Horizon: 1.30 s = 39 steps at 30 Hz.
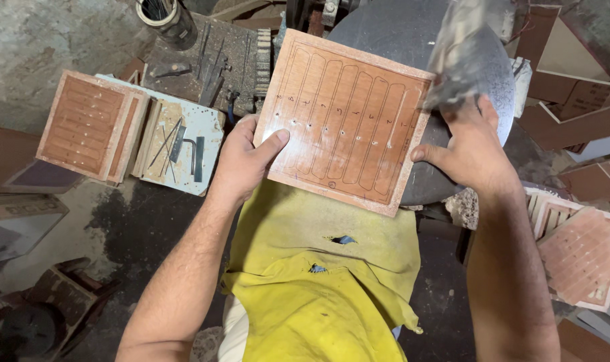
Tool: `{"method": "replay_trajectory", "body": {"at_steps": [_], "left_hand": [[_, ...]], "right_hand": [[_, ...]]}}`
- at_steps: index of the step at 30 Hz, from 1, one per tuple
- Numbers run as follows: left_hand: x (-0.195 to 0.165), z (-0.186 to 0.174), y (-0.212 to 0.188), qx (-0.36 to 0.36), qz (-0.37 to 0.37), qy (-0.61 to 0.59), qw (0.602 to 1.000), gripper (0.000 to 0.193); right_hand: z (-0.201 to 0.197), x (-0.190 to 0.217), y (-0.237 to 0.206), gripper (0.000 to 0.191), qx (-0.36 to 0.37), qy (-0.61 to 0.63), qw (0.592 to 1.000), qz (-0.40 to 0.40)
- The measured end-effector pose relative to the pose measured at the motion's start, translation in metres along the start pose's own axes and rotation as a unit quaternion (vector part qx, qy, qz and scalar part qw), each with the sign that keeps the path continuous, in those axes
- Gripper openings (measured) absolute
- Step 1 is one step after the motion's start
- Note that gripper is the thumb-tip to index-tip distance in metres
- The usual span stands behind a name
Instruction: The person guides a wooden board along a scroll saw blade, cutting slotted pieces out of it. They flip the board over, scrape its back with a flat file, then resume cutting along the marked lines, working around the board on the saw table.
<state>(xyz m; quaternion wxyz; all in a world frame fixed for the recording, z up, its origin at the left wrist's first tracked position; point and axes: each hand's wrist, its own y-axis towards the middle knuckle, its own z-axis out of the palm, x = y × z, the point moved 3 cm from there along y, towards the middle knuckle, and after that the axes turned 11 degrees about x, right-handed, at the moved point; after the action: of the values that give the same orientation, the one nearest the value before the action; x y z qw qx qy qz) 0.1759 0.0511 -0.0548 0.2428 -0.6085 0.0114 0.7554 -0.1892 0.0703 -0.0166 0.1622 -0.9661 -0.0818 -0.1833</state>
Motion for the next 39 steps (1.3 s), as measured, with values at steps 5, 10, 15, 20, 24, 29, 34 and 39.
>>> {"method": "replay_trajectory", "body": {"at_steps": [5,10,15,20,24,29,34,39], "left_hand": [[0.000,0.000,0.004,0.005,0.018,-0.005,1.000,0.042],[0.002,-0.003,0.009,0.003,0.021,0.011,1.000,0.041],[0.002,-0.007,0.016,0.000,0.028,0.036,0.999,0.042],[-0.001,-0.008,0.016,0.023,0.033,0.026,0.999,0.045],[-0.004,-0.012,0.008,0.037,0.027,0.019,0.999,0.046],[-0.007,-0.017,0.012,0.044,0.006,0.016,0.999,0.044],[-0.008,-0.015,0.017,0.046,0.017,0.009,0.999,0.041],[-0.007,-0.013,0.021,0.047,0.033,-0.009,0.998,0.041]], "right_hand": [[0.000,-0.002,0.004,0.099,-0.005,-0.018,1.000,-0.021],[-0.001,-0.003,0.006,0.091,-0.008,0.027,1.000,0.002],[-0.002,-0.003,0.006,0.096,-0.001,0.013,1.000,-0.001],[-0.003,0.007,0.000,0.102,-0.045,-0.032,0.997,-0.050],[0.001,0.017,-0.009,0.110,-0.033,-0.003,0.999,-0.034],[0.003,0.021,-0.009,0.111,-0.026,-0.011,1.000,-0.009],[0.002,0.015,-0.004,0.110,-0.051,-0.011,0.998,-0.025],[0.003,0.007,-0.001,0.104,-0.038,-0.028,0.999,-0.001]]}}
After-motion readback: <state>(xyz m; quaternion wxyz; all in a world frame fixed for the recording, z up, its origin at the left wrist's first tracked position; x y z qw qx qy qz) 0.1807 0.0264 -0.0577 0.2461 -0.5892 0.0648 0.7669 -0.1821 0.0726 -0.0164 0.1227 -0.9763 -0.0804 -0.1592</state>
